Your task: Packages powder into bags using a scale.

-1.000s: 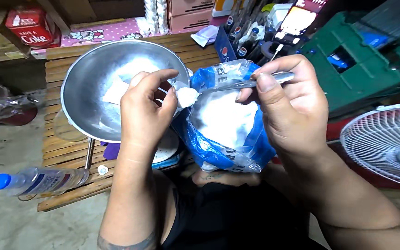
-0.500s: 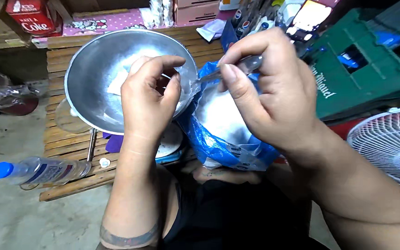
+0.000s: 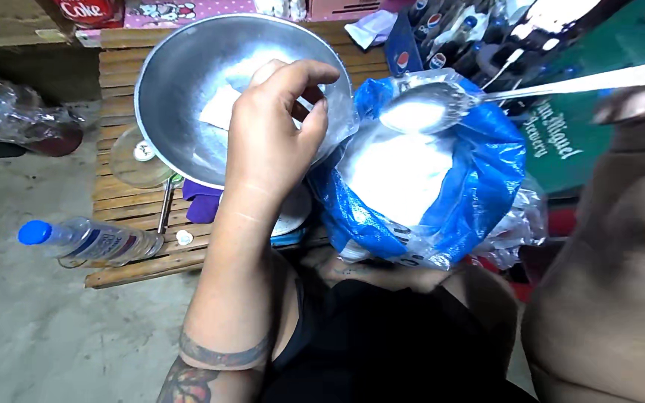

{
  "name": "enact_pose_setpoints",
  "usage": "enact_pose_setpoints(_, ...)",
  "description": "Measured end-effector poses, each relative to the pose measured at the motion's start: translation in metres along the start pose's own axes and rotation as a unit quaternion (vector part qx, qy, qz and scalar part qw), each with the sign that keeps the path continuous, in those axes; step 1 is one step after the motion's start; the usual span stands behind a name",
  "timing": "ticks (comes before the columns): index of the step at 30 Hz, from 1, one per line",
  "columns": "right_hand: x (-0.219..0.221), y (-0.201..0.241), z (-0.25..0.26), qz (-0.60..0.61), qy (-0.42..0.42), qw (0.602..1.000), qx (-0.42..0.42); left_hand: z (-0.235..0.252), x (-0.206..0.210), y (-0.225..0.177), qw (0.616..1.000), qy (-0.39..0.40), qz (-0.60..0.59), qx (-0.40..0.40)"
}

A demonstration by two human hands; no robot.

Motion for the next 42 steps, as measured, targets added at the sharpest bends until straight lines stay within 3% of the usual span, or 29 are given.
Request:
enact_pose_setpoints(3,-0.006,-0.026,-0.013,-0.013,-0.009,0.998,0.057,0.000,-0.001,0.000,1.000,0.016,0.012,0.000)
enact_pose_setpoints(7,0.005,-0.048,-0.044,-0.115,0.065,0.983,0.131,0.000,-0.001,-0.001,1.000,0.026,0.015,-0.007)
enact_pose_setpoints(13,0.017,-0.074,-0.065,-0.298,0.122,0.942,0.093,0.000,-0.001,-0.001,1.000,0.023,0.020,0.001)
enact_pose_setpoints(24,0.029,-0.075,-0.064,-0.386,0.144,0.908,0.076,0.001,-0.009,0.003,0.999,-0.011,0.023,0.026)
enact_pose_setpoints(34,0.035,-0.083,-0.071,-0.381,0.188,0.897,0.124,0.000,-0.013,0.003,0.999,-0.035,0.035,0.021)
enact_pose_setpoints(42,0.044,-0.083,-0.082,-0.298,0.183,0.926,0.143,0.000,-0.015,0.005,0.997,-0.062,0.041,0.018)
Point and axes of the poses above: each hand's wrist, its own z-axis towards the middle knuckle, its own x-axis out of the palm, y = z × x, the point moved 4 cm from there along z, towards the middle knuckle, and after that the axes turned 12 degrees about -z, right-handed, at the moved point
